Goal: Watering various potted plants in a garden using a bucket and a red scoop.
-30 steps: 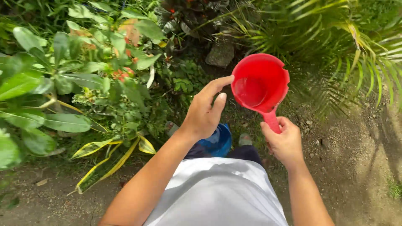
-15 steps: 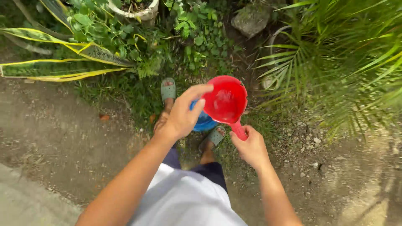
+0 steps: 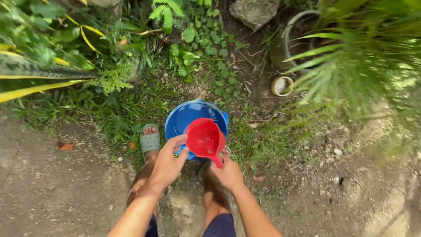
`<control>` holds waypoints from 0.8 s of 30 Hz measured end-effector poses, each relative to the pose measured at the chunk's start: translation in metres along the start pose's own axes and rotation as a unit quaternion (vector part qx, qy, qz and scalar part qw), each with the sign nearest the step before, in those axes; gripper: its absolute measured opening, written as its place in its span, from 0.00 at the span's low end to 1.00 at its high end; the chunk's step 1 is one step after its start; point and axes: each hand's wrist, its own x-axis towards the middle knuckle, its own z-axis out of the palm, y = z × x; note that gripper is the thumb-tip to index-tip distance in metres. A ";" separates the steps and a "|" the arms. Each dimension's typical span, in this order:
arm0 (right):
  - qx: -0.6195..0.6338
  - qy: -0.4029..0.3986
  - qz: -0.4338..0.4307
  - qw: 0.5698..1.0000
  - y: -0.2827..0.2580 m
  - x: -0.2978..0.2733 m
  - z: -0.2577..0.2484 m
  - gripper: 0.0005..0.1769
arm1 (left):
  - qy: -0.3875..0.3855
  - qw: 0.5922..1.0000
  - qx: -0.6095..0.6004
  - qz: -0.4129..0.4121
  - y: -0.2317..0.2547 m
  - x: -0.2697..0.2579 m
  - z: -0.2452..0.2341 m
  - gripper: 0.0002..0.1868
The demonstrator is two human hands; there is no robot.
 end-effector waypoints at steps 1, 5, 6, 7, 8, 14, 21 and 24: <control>-0.004 -0.006 -0.002 1.000 0.021 0.029 0.019 0.22 | 0.006 1.000 -0.002 -0.005 -0.022 0.013 0.006 0.23; -0.054 -0.032 0.008 0.998 0.009 0.089 0.065 0.21 | 0.024 0.999 0.011 -0.039 -0.075 0.044 0.005 0.23; -0.039 -0.067 0.093 0.993 -0.016 0.093 0.061 0.22 | 0.014 0.997 0.022 -0.073 -0.077 0.049 0.003 0.24; -0.038 -0.073 0.094 0.992 0.009 0.114 0.084 0.22 | 0.015 0.996 0.025 -0.079 -0.089 0.049 0.005 0.24; -0.075 -0.072 0.093 0.990 0.031 0.138 0.107 0.23 | 0.025 0.997 0.022 -0.070 -0.099 0.051 0.006 0.23; -0.056 -0.081 0.197 0.975 0.031 0.191 0.168 0.19 | 0.009 0.997 0.030 -0.070 -0.101 0.052 -0.011 0.22; -0.039 -0.184 0.180 0.966 0.042 0.217 0.204 0.25 | -0.011 0.998 0.028 -0.054 -0.103 0.046 -0.027 0.23; 0.083 -0.097 0.173 0.977 0.012 0.161 0.149 0.28 | -0.018 0.998 0.030 -0.043 -0.092 0.038 -0.030 0.23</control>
